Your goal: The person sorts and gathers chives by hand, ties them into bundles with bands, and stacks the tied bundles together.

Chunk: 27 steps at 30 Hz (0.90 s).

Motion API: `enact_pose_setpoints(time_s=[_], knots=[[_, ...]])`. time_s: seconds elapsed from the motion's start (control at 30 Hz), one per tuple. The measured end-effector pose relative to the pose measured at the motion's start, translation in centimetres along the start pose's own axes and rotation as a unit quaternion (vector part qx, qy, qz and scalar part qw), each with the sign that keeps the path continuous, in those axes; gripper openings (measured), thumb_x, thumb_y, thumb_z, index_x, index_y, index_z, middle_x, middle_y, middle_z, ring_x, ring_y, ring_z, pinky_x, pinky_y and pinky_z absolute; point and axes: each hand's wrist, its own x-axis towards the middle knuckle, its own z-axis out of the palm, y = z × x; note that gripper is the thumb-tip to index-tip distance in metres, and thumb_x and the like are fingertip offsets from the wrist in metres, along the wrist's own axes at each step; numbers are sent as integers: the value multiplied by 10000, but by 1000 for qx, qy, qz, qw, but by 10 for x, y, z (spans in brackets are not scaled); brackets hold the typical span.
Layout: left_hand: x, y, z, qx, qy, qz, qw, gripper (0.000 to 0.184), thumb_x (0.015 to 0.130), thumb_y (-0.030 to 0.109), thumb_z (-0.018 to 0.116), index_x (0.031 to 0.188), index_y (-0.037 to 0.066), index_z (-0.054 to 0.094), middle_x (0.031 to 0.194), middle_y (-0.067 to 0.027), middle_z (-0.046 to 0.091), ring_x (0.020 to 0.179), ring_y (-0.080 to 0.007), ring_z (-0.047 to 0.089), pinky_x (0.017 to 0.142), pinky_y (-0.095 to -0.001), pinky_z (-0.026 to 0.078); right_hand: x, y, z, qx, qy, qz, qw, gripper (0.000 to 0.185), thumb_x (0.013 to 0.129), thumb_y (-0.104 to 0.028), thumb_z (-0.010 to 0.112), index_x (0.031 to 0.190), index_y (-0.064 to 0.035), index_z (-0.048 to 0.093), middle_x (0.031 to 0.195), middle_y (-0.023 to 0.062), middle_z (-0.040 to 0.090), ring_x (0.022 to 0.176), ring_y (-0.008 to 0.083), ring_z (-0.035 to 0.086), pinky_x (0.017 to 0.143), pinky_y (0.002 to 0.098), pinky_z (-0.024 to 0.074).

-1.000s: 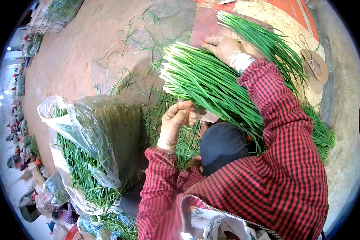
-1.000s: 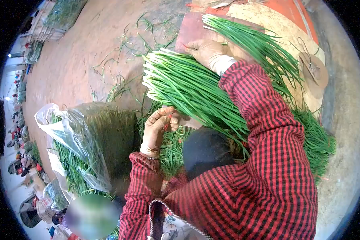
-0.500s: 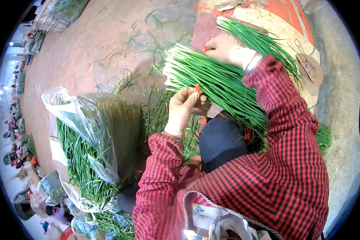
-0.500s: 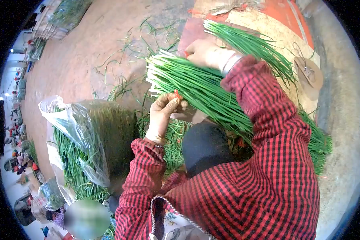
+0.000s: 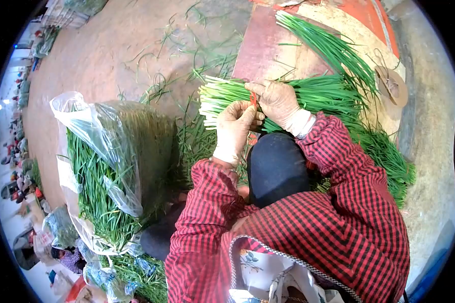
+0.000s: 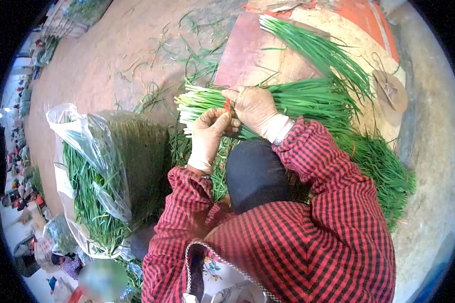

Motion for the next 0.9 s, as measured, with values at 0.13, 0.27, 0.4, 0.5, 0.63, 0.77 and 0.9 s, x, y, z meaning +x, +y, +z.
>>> enact_pose_setpoints(time_s=[0.13,0.27,0.4,0.5,0.63,0.77,0.9], knots=[[1,0,2,20,4,14,1000,144,926,119,610,963,-19,607,802,-102,690,669,-138,643,657,-265,541,3,-3,-5,-21,-17,3,1000,265,826,-193,567,1067,-160,672,841,95,658,741,300,650,632,412,503],[5,0,4,46,21,11,999,144,914,120,614,943,-20,602,792,-105,689,653,-130,638,637,-259,537,3,3,0,-3,-14,0,1000,253,824,-179,568,1055,-154,671,850,88,654,755,295,648,642,405,502],[9,5,7,71,35,-4,997,140,900,117,612,927,-20,598,776,-105,688,626,-127,633,598,-256,531,5,2,-7,15,-24,-8,1000,254,819,-166,573,1055,-141,665,873,87,653,787,291,648,661,402,504],[13,7,8,54,43,-23,997,144,888,121,613,915,-19,595,758,-104,686,597,-127,628,559,-252,520,6,7,-9,45,-48,-9,998,267,827,-172,572,1077,-132,657,909,96,658,832,292,649,693,398,507],[19,10,10,93,50,-40,994,138,888,136,613,907,0,601,744,-100,682,582,-126,625,531,-250,504,5,13,-22,95,-65,-23,993,281,872,-209,554,1127,-122,634,1010,112,668,926,300,644,749,394,509],[25,7,13,72,55,-42,995,141,900,156,607,895,15,606,707,-80,664,570,-131,614,517,-260,494,9,13,-24,158,-48,-7,986,238,902,-259,555,1060,-97,629,926,135,676,844,319,656,722,403,513],[18,6,9,144,91,-8,985,196,913,182,570,856,11,647,649,-82,658,553,-129,603,538,-289,496,8,1,0,131,9,47,990,179,899,-230,571,991,-111,668,813,140,664,718,314,655,644,393,496]])
